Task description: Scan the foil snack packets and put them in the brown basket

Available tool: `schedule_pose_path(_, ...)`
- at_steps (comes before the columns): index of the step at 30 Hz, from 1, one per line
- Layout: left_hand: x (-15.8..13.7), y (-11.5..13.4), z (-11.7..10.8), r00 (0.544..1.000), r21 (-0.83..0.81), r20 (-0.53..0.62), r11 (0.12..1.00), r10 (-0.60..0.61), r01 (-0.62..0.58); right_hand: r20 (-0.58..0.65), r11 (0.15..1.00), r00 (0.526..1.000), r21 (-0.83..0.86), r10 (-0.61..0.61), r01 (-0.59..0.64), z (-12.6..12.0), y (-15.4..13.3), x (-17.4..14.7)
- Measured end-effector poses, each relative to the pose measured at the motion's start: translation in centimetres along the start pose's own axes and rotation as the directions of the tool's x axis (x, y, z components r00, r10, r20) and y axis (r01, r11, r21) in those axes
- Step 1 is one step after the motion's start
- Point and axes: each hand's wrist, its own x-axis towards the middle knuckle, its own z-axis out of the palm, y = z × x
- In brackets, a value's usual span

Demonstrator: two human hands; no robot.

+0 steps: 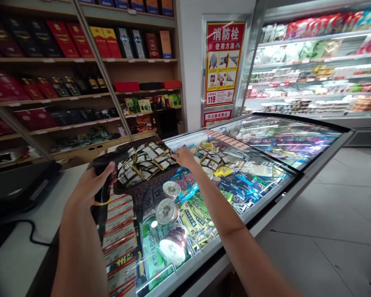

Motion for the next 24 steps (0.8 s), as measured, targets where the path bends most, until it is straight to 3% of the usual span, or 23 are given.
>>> schedule_pose_path(3, -0.4, 0.2, 0.0, 0.999, -0.039, 0.037, 0.999, 0.016, -0.015, 0.075, 0.995, 0.993, -0.044, -0.085, 0.089, 2.1, -2.1, -0.4)
schedule_pose_path(8, -0.3, -0.2, 0.7, 0.996, -0.036, 0.078, 0.998, 0.053, -0.050, 0.115, 0.997, 0.992, 0.076, -0.041, 0.032, 2.7, -2.8, -1.0)
schedule_pose_path(11, -0.1, -0.5, 1.4, 0.987, -0.022, 0.123, 0.994, 0.106, -0.104, 0.141, 0.985, 0.989, 0.172, -0.047, 0.023, 2.3, -3.0, -1.3)
schedule_pose_path(17, -0.8, 0.3, 2.6, 0.975, 0.013, 0.194, 0.994, 0.106, -0.111, 0.187, 0.853, 0.965, 0.459, 0.182, -0.249, 0.3, -2.7, -1.4)
schedule_pose_path(20, -1.4, 0.9, 3.0, 0.971, 0.020, 0.205, 0.991, 0.123, -0.130, 0.188, 0.818, 0.961, 0.507, 0.204, -0.273, -1.1, -1.5, -1.3)
schedule_pose_path(24, -1.9, 1.7, 3.9, 0.967, 0.023, 0.209, 0.988, 0.146, -0.154, 0.097, 0.786, 0.971, 0.572, 0.218, -0.234, -2.0, 0.2, -1.1)
